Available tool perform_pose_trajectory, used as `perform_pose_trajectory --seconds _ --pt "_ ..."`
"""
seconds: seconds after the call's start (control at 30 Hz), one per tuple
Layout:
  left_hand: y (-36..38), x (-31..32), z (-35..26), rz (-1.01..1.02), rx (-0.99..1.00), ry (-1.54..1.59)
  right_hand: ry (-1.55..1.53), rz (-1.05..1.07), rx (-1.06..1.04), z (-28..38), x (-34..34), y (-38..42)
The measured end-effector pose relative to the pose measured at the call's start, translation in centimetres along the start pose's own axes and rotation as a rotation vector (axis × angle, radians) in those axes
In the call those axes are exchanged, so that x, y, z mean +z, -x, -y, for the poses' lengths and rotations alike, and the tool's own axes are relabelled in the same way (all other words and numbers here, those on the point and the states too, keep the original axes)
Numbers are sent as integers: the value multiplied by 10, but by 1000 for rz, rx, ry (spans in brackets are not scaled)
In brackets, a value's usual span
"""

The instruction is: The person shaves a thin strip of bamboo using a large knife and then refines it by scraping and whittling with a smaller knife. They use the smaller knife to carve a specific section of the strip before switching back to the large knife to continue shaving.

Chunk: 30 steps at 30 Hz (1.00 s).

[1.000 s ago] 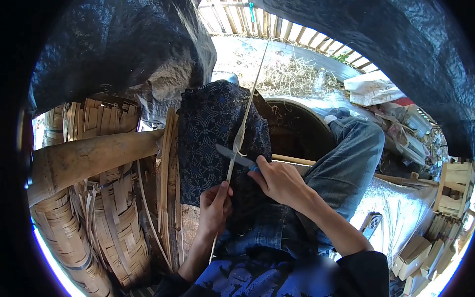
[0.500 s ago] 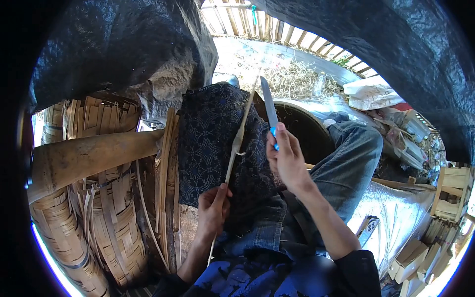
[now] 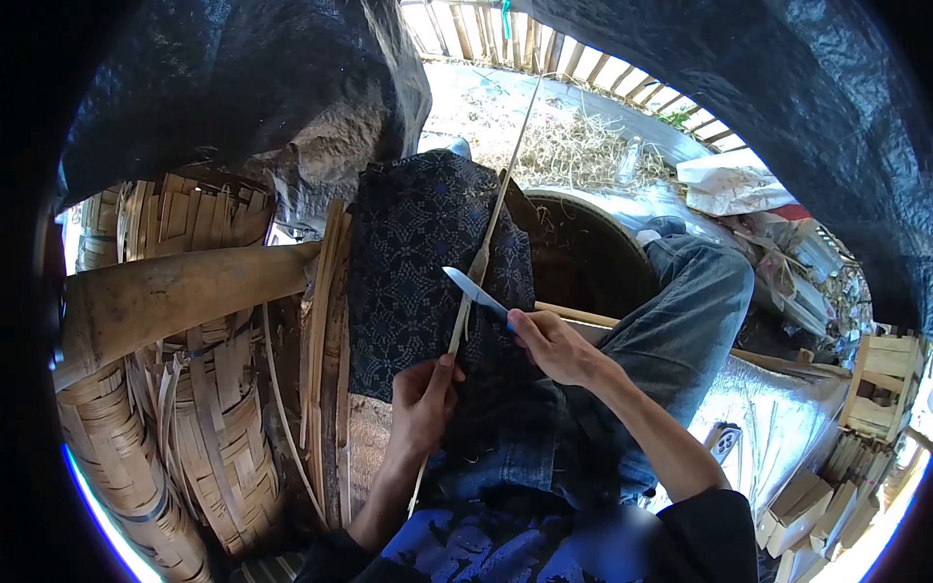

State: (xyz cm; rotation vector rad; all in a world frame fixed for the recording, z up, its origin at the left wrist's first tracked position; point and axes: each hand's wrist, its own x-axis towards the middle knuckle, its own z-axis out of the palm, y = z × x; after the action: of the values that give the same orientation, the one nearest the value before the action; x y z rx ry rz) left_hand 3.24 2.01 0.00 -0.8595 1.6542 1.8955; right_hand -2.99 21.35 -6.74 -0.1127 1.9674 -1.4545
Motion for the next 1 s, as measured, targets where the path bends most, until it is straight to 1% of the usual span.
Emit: perform_pose_trajectory --seconds 0.03,0.07,0.13,0.17,0.23,0.27,0.33,0.37,0.43,0.47,0.5,0.53,0.57,0.63,0.67,0.7,0.77,0.8,0.87,0.9,0.97,1.0 --pt "0 -1 0 0 -2 0 -261 130 270 -2 0 1" --pt "0 -1 0 8 -18 9 -260 127 272 0 -1 2" --pt "-1 -3 0 14 -36 16 -400 183 471 6 -4 -1" --pt "-2 -4 1 20 -45 22 -402 184 471 7 -5 -4" --pt "-4 -5 0 28 -48 30 -216 190 382 7 -10 -11" --pt "-5 -5 -1 37 -64 58 -215 190 380 8 -11 -16" --pt "-5 -7 -2 36 -79 85 210 -136 -272 10 -8 -26" --pt "-6 -8 0 47 -81 101 206 -130 -276 11 -5 -28" --pt "-6 -9 0 54 -83 115 308 -188 -356 11 0 -29" --pt "-6 -10 -2 62 -111 193 303 -185 -358 10 2 -28" --pt "-6 -11 -3 68 -138 271 203 -136 -265 9 3 -25" --pt "-5 -14 -3 55 -140 256 89 -86 -174 9 9 -24" --pt "-5 -12 -1 57 -141 271 81 -88 -174 10 11 -21" --pt "-7 -12 -3 64 -143 282 45 -67 -76 14 12 -14" --pt "-7 -13 -6 57 -161 301 147 55 17 17 8 -13" --pt "-8 -12 -8 50 -178 323 147 52 17 17 6 -11" --pt "-8 -13 -3 64 -158 337 62 95 152 18 0 -8" --pt "-9 -14 -2 73 -138 352 64 93 148 15 -5 -7" --pt "-10 -13 -4 69 -121 326 -467 111 359 7 -13 -5" --pt "-8 -13 -4 69 -113 297 -468 115 362 2 -8 -7" --pt "-7 -11 -5 65 -95 262 -120 -139 -22 -7 -1 -9" --pt "-7 -9 -5 63 -73 227 -119 -143 -22 -7 -1 -6"
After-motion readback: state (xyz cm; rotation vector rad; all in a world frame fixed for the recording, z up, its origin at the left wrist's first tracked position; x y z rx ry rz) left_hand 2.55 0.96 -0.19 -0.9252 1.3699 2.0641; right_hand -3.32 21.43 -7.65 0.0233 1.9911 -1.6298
